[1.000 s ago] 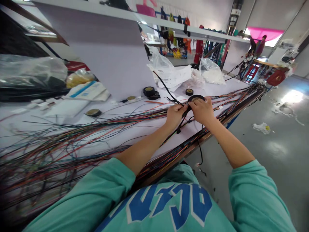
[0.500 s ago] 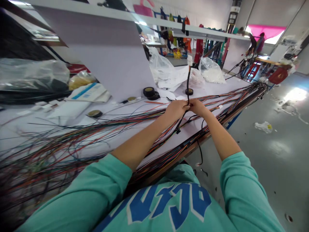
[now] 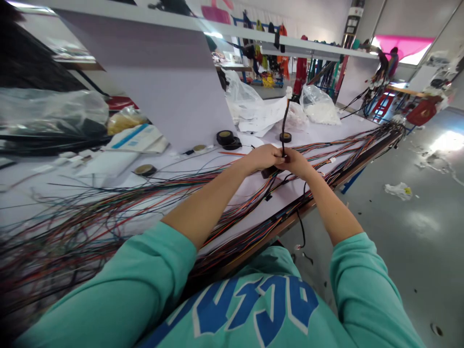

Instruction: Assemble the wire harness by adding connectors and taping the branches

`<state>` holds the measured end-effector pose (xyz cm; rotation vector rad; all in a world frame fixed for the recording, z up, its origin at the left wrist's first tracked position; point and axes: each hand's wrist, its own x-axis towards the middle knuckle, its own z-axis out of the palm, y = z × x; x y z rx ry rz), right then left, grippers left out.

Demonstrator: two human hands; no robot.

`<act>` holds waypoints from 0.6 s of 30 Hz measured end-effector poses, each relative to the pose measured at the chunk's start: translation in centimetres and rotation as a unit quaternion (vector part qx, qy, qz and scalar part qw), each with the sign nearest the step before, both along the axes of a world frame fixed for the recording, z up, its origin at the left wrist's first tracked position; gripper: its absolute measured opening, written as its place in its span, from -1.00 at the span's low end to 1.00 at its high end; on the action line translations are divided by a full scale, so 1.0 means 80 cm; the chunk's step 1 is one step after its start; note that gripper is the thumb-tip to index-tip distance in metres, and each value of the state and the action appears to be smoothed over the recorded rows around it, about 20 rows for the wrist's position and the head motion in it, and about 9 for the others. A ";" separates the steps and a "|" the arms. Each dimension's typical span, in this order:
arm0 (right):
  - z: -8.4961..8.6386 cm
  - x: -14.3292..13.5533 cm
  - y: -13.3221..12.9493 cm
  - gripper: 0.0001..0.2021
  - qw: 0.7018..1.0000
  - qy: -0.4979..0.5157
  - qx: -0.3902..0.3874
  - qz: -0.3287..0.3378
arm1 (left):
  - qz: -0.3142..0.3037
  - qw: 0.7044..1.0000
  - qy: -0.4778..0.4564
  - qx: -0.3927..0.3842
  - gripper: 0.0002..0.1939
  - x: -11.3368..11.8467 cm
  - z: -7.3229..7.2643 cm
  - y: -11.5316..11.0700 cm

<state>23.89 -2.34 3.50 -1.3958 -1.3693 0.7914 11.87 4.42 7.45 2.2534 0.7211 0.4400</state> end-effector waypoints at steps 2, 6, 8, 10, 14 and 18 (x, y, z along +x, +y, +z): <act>-0.002 -0.001 0.002 -0.74 1.000 0.004 0.022 -0.003 | 0.006 0.998 -0.057 -0.030 -0.70 -0.007 -0.007 0.000; -0.002 0.000 0.001 -0.77 1.000 -0.003 0.025 -0.007 | 0.065 0.976 -0.170 -0.120 -0.85 -0.020 -0.028 0.002; -0.004 0.002 -0.001 -0.82 1.000 -0.010 0.011 -0.011 | 0.050 0.960 -0.158 -0.226 -0.85 -0.024 -0.035 0.006; -0.007 0.004 -0.003 -0.85 1.000 -0.005 0.007 -0.015 | 0.029 0.938 -0.129 -0.321 -0.87 -0.026 -0.038 0.012; -0.011 0.009 -0.004 -0.84 0.999 0.015 0.014 -0.037 | 0.050 0.931 -0.086 -0.350 -0.82 -0.025 -0.041 0.025; -0.009 0.012 -0.008 -0.83 0.998 0.001 0.022 -0.063 | -0.024 0.920 -0.011 -0.391 -0.58 -0.026 -0.050 0.028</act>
